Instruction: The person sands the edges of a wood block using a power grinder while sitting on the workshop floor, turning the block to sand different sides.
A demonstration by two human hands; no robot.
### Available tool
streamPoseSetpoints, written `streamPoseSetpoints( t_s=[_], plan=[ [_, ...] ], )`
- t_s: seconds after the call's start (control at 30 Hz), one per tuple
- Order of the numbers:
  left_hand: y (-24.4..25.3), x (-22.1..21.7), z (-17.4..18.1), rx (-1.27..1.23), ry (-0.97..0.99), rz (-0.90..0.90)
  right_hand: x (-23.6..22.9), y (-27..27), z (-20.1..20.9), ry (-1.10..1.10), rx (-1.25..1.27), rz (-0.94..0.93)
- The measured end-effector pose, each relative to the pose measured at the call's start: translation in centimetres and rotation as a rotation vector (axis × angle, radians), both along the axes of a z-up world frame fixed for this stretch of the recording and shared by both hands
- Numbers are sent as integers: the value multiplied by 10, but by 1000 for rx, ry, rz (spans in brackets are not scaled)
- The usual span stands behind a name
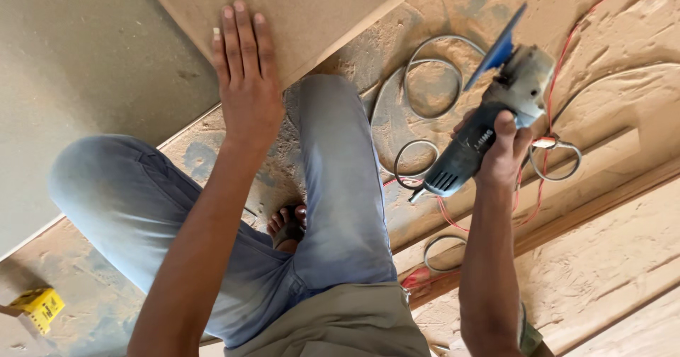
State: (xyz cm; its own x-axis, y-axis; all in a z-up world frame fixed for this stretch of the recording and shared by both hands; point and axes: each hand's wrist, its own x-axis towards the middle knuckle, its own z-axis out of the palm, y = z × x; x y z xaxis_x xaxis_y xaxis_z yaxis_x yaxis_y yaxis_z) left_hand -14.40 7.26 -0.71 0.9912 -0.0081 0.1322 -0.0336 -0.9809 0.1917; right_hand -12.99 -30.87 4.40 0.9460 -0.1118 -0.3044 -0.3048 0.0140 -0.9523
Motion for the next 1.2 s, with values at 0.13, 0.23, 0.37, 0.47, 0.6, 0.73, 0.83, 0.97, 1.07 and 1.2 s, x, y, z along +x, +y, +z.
streamPoseSetpoints(
  t_s=[0.13,0.23,0.37,0.47,0.6,0.73,0.83,0.97,1.07,1.2],
  plan=[
    [6,-5,3,8,51,-62,15,2,7,41,49,99],
    [13,-10,5,-1,53,-84,17,7,12,109,41,165],
    [15,-7,9,-15,33,-79,18,18,22,110,-33,282],
    [11,-10,6,-22,23,-77,20,28,27,19,-123,391],
    [14,-10,4,-34,-5,-65,22,48,43,-111,-424,543],
    [11,-12,1,-11,-18,-59,15,73,60,-234,-919,694],
    [13,-10,2,-32,-13,-61,10,93,67,-264,-945,733],
    [14,-11,4,-26,-4,-68,7,110,69,-281,-951,794],
    [12,-9,4,-22,-15,-70,9,106,68,-270,-958,816],
    [14,-11,4,-6,27,-74,25,73,62,-129,-980,716]
  ],
)
